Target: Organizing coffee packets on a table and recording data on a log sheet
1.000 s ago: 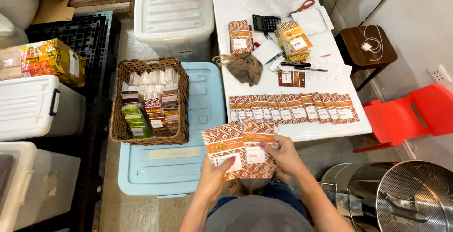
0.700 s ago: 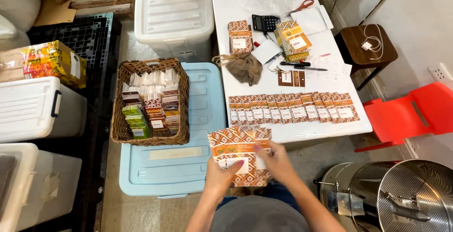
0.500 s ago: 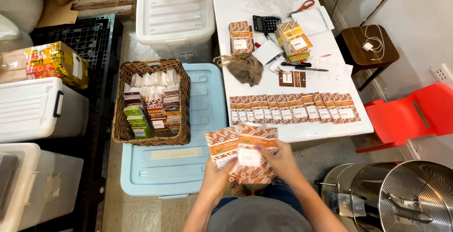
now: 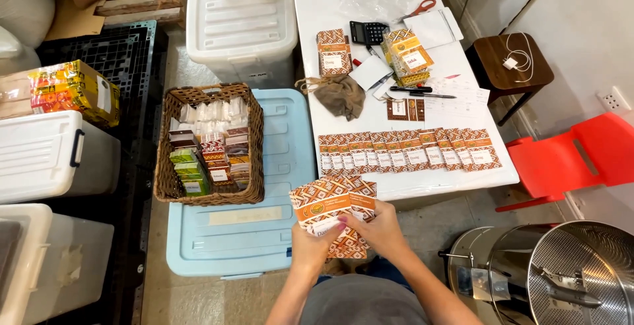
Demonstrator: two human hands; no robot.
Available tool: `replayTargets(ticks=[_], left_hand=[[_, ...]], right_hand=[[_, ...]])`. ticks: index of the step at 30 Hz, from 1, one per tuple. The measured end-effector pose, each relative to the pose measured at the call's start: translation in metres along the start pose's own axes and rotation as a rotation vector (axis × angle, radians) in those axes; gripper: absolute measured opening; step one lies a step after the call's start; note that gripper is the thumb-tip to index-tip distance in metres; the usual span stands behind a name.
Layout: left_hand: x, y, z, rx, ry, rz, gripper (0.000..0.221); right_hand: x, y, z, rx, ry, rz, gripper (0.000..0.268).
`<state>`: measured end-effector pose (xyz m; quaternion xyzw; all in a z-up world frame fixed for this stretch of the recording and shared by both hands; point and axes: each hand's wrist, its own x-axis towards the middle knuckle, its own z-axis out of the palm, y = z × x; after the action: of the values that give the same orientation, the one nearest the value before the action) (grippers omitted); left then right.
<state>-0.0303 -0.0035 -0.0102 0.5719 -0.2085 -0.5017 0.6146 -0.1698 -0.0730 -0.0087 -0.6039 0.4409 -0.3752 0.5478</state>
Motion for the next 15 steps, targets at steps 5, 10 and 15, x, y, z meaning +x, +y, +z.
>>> replayTargets(ticks=[5,10,15], left_hand=[[-0.005,0.026,-0.005,0.033,0.048,-0.204,0.035],[-0.007,0.060,-0.019,-0.184,0.210,-0.329,0.030],[-0.007,0.004,-0.013,-0.308,0.262,-0.365,0.017]], right_hand=[[0.008,0.019,-0.020,0.021,-0.025,0.106,0.023],[0.006,0.012,-0.046,0.071,-0.007,0.225,0.030],[-0.032,0.003,-0.019,0.069,-0.167,0.278,0.022]])
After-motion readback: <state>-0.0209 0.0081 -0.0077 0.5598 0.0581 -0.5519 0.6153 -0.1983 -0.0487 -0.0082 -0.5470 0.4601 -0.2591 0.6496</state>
